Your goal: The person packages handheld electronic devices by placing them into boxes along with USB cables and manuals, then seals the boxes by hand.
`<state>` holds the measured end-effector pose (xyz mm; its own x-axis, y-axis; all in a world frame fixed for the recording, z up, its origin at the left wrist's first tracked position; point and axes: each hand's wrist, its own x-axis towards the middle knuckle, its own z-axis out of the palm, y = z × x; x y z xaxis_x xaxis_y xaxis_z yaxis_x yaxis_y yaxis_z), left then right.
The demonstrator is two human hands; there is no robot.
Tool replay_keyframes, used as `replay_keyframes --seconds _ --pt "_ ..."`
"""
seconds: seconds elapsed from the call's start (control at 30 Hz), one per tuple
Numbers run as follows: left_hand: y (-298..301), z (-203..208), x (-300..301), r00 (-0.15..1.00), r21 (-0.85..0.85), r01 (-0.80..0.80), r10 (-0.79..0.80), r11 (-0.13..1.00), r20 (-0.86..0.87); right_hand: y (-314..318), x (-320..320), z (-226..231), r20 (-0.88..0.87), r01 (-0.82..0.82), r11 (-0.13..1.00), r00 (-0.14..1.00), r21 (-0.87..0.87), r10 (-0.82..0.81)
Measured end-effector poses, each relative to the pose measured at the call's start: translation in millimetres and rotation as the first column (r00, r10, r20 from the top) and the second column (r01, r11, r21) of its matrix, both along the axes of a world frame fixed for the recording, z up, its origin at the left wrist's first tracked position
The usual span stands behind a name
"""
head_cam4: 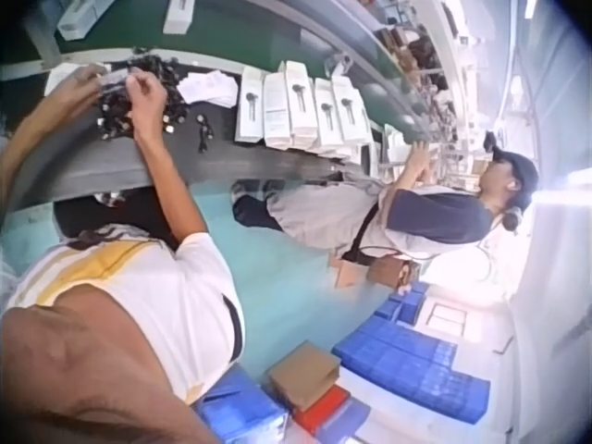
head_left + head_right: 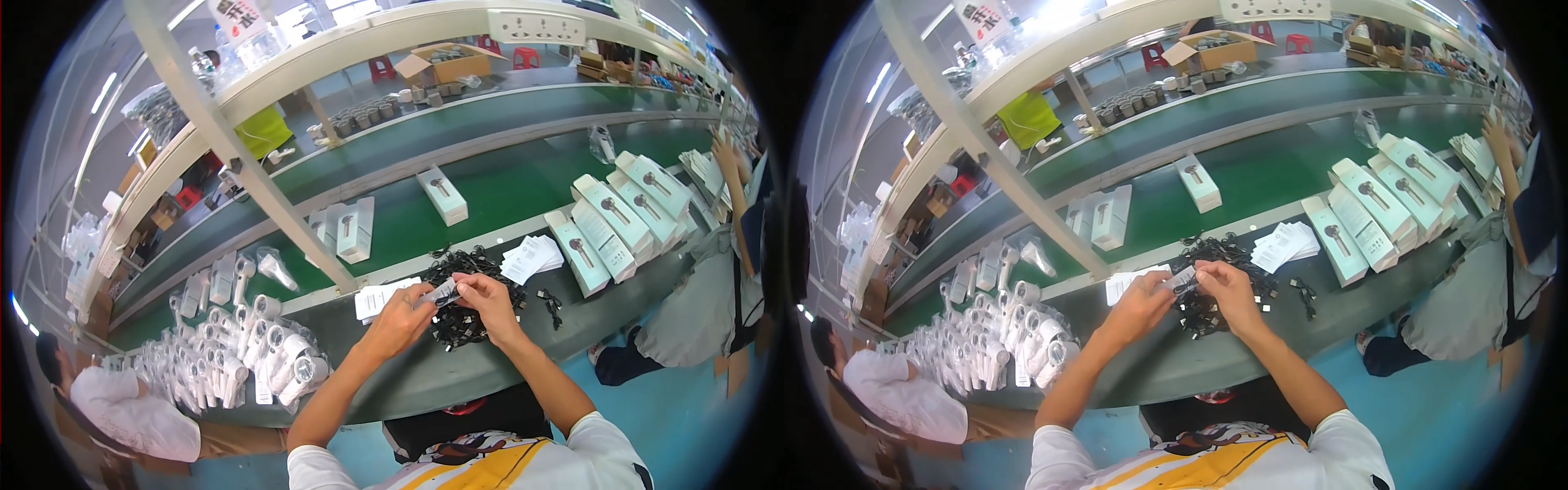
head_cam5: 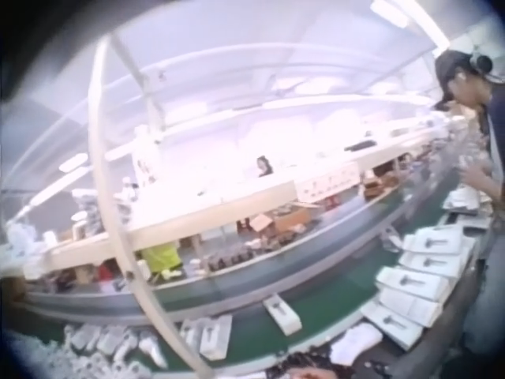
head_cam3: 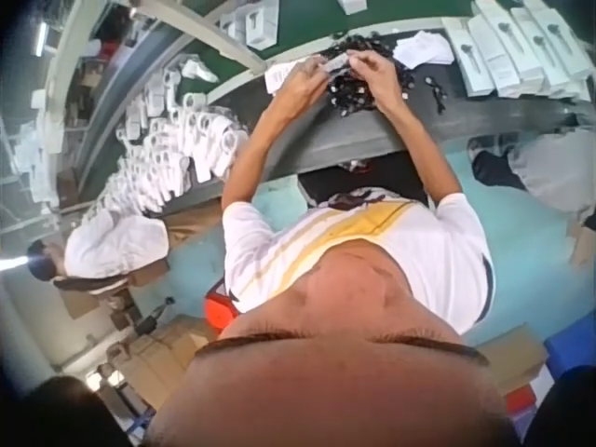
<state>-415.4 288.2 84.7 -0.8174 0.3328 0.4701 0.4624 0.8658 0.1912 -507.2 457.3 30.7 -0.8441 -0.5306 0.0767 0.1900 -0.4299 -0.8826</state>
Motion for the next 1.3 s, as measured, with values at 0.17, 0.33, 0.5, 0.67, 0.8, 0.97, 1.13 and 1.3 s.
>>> replay_keyframes --seconds 0.17,0.33,0.5,0.67,0.8,0.97,1.13,1.3 --pt "24 -8 -3 0.995 0.054 0.091 -0.093 0.994 0.027 35 -1 -10 -0.138 -0.033 0.988 0.989 0.152 0.055" --pt "53 -17 -17 0.981 0.141 0.128 -0.146 0.982 0.129 78 -6 -12 0.030 -0.180 0.977 0.984 0.116 0.178" --pt "95 -27 -34 0.971 0.057 0.234 -0.237 0.970 0.043 120 -7 -31 0.140 -0.166 0.982 0.978 0.085 0.153" --pt "130 -23 -65 0.960 0.377 0.160 -0.233 0.912 0.154 166 -12 -47 0.085 0.135 0.990 0.987 0.038 -0.137" --pt "165 -33 -128 0.970 0.611 -0.051 -0.107 0.790 0.219 220 -15 -49 0.119 0.367 0.928 0.926 -0.066 -0.358" --pt "200 -44 -233 0.971 0.217 -0.031 -0.022 0.976 0.238 266 -8 -73 0.223 0.448 0.885 0.883 -0.130 -0.414" --pt "189 -82 -305 0.856 0.020 -0.246 0.207 0.969 0.473 267 5 -91 0.239 0.410 0.895 0.900 -0.175 -0.365" --pt "181 -60 -307 0.925 0.096 -0.270 0.231 0.958 0.300 271 8 -94 0.268 0.413 0.904 0.888 -0.109 -0.373"
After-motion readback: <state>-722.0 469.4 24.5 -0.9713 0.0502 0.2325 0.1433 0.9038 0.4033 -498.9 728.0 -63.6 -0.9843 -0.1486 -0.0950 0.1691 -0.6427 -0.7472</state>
